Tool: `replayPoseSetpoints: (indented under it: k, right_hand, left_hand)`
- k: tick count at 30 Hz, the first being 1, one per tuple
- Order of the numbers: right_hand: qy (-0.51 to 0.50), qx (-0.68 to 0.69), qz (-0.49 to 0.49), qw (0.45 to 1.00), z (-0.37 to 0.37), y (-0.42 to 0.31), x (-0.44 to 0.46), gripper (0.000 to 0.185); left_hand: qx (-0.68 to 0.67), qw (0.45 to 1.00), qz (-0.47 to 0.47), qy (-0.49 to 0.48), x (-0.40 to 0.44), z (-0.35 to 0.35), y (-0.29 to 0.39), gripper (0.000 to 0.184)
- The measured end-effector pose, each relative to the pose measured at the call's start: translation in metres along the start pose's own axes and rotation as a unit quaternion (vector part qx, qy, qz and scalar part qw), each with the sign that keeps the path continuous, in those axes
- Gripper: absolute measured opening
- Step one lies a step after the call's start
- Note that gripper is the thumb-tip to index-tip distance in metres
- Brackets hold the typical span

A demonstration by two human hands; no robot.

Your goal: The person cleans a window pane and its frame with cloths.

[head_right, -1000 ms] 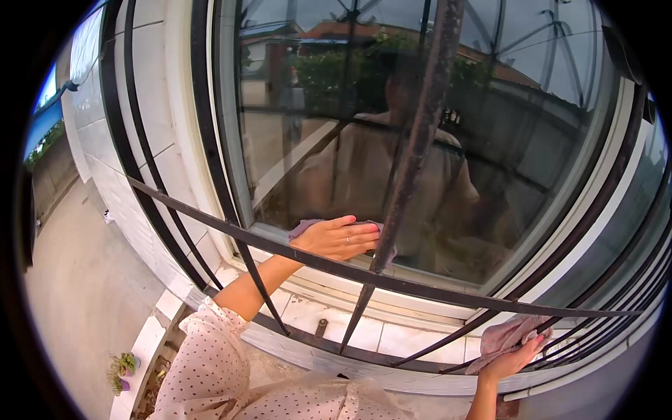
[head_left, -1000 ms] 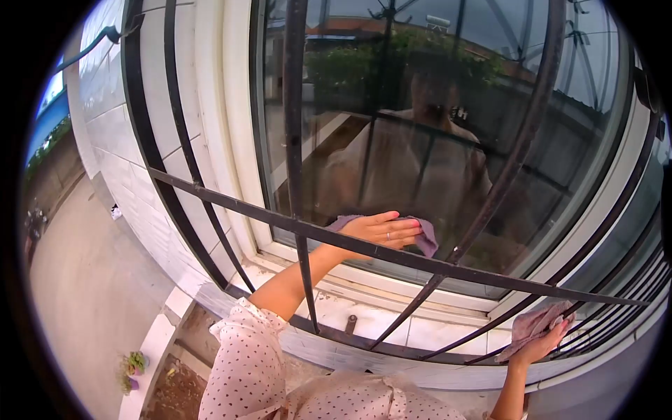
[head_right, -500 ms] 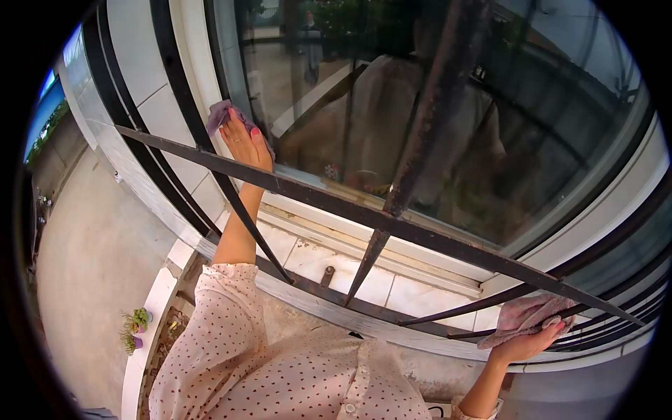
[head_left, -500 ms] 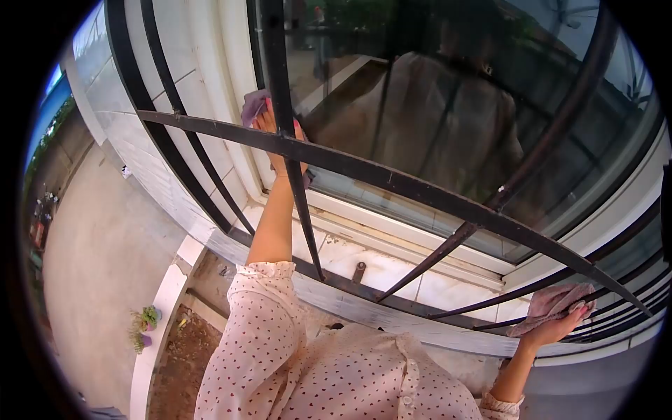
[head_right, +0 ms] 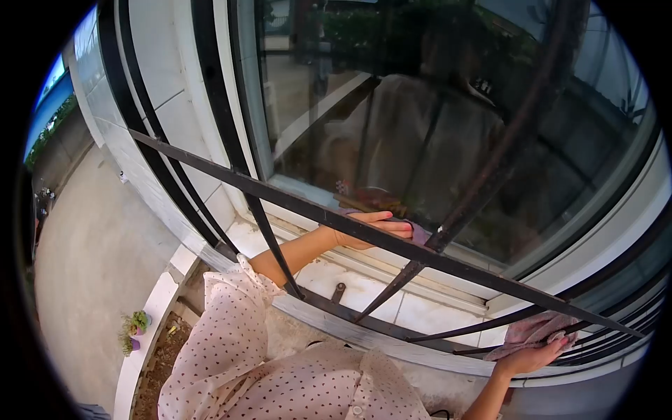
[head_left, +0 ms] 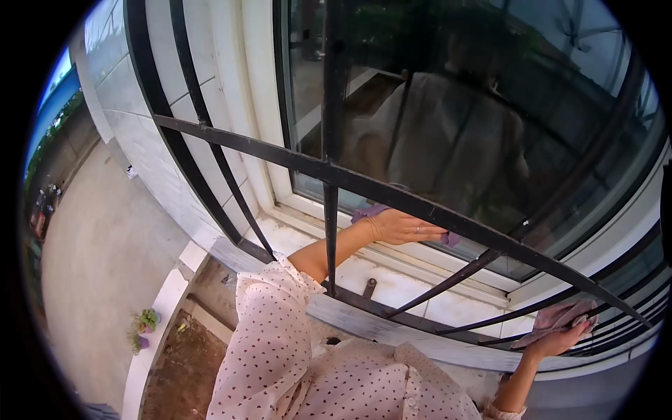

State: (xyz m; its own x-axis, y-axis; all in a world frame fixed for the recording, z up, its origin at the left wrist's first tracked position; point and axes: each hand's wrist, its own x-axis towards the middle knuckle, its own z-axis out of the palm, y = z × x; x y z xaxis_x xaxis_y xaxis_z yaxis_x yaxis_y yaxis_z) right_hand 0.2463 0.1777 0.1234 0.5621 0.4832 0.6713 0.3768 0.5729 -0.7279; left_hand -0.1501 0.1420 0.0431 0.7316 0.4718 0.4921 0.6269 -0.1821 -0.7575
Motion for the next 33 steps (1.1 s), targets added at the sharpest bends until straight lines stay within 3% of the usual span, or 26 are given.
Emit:
replayPoseSetpoints:
  k: [1, 2, 3, 4, 5, 6, 7, 8, 10, 12, 14, 15, 17, 19, 20, 22, 23, 25, 28, 30, 33]
  right_hand:
    - [0.001, 0.027, 0.033, 0.999, 0.002, -0.005, -0.001, 0.048]
    - [0.002, 0.050, 0.070, 0.996, 0.002, -0.008, -0.003, 0.048]
    - [-0.013, 0.042, 0.039, 0.998, -0.003, 0.011, 0.002, 0.049]
    - [-0.004, 0.075, 0.050, 0.996, 0.001, 0.002, -0.001, 0.048]
    - [-0.008, 0.024, 0.040, 0.999, 0.001, -0.002, -0.004, 0.048]
    - [-0.010, -0.028, 0.030, 0.999, -0.002, -0.001, -0.006, 0.048]
    - [-0.016, -0.087, 0.001, 0.996, -0.007, 0.010, -0.006, 0.047]
    - [-0.009, -0.034, 0.032, 0.999, -0.005, 0.007, -0.006, 0.047]
    - [-0.003, -0.023, 0.051, 0.998, -0.005, 0.011, -0.007, 0.047]
    - [-0.010, -0.042, 0.033, 0.999, -0.005, 0.009, -0.007, 0.047]
    - [-0.011, -0.047, 0.035, 0.998, -0.004, 0.006, -0.009, 0.046]
    - [-0.030, -0.015, 0.041, 0.999, -0.007, 0.013, -0.007, 0.047]
    - [-0.024, 0.074, 0.088, 0.993, -0.006, 0.007, -0.006, 0.048]
    - [-0.019, 0.163, 0.134, 0.977, -0.005, 0.007, -0.004, 0.049]
    - [-0.033, 0.156, 0.124, 0.979, -0.005, 0.009, -0.004, 0.049]
    - [-0.062, 0.136, 0.105, 0.983, -0.008, 0.019, -0.004, 0.050]
    - [-0.064, 0.086, 0.085, 0.991, -0.011, 0.035, -0.006, 0.050]
    - [-0.071, 0.126, 0.104, 0.984, -0.012, 0.029, -0.006, 0.050]
    - [-0.063, 0.211, 0.121, 0.968, -0.003, 0.011, -0.006, 0.048]
    - [-0.042, 0.194, 0.102, 0.975, -0.001, 0.013, -0.011, 0.046]
    - [-0.050, 0.218, 0.099, 0.970, 0.000, 0.009, -0.011, 0.043]
  left_hand:
    - [0.014, 0.999, -0.050, 0.011, -0.003, -0.010, -0.011, 0.032]
    - [0.026, 0.988, -0.150, 0.019, -0.010, -0.023, -0.027, 0.032]
    - [0.062, 0.956, -0.281, 0.050, -0.025, -0.034, -0.052, 0.034]
    - [0.121, 0.903, -0.403, 0.090, -0.048, -0.043, -0.076, 0.037]
    - [0.186, 0.833, -0.504, 0.130, -0.070, -0.048, -0.099, 0.042]
    - [0.223, 0.774, -0.569, 0.167, -0.076, -0.055, -0.122, 0.047]
    - [0.206, 0.750, -0.598, 0.195, -0.062, -0.063, -0.136, 0.048]
    - [0.191, 0.722, -0.627, 0.221, -0.046, -0.071, -0.144, 0.050]
    - [0.093, 0.752, -0.592, 0.274, -0.006, -0.071, -0.137, 0.051]
    - [0.137, 0.853, -0.487, 0.128, 0.020, -0.058, -0.104, 0.050]
    - [0.074, 0.963, -0.257, 0.037, 0.038, -0.032, -0.053, 0.048]
    - [0.077, 0.991, -0.110, -0.009, 0.035, -0.020, -0.028, 0.047]
    - [0.172, 0.971, 0.157, -0.050, 0.021, -0.003, 0.000, 0.046]
    - [0.219, 0.952, 0.205, -0.058, 0.016, 0.004, -0.009, 0.050]
    - [0.179, 0.972, 0.139, -0.065, 0.032, -0.015, -0.029, 0.048]
    - [0.100, 0.987, -0.128, 0.018, 0.079, -0.065, -0.098, 0.045]
    - [0.122, 0.958, -0.246, 0.082, 0.094, -0.085, -0.139, 0.044]
    - [0.215, 0.864, -0.404, 0.209, 0.099, -0.117, -0.227, 0.042]
    - [0.277, 0.769, -0.503, 0.280, 0.073, -0.137, -0.313, 0.047]
    - [0.266, 0.783, -0.488, 0.279, 0.096, -0.139, -0.295, 0.048]
    - [0.160, 0.902, -0.340, 0.213, 0.167, -0.129, -0.206, 0.048]
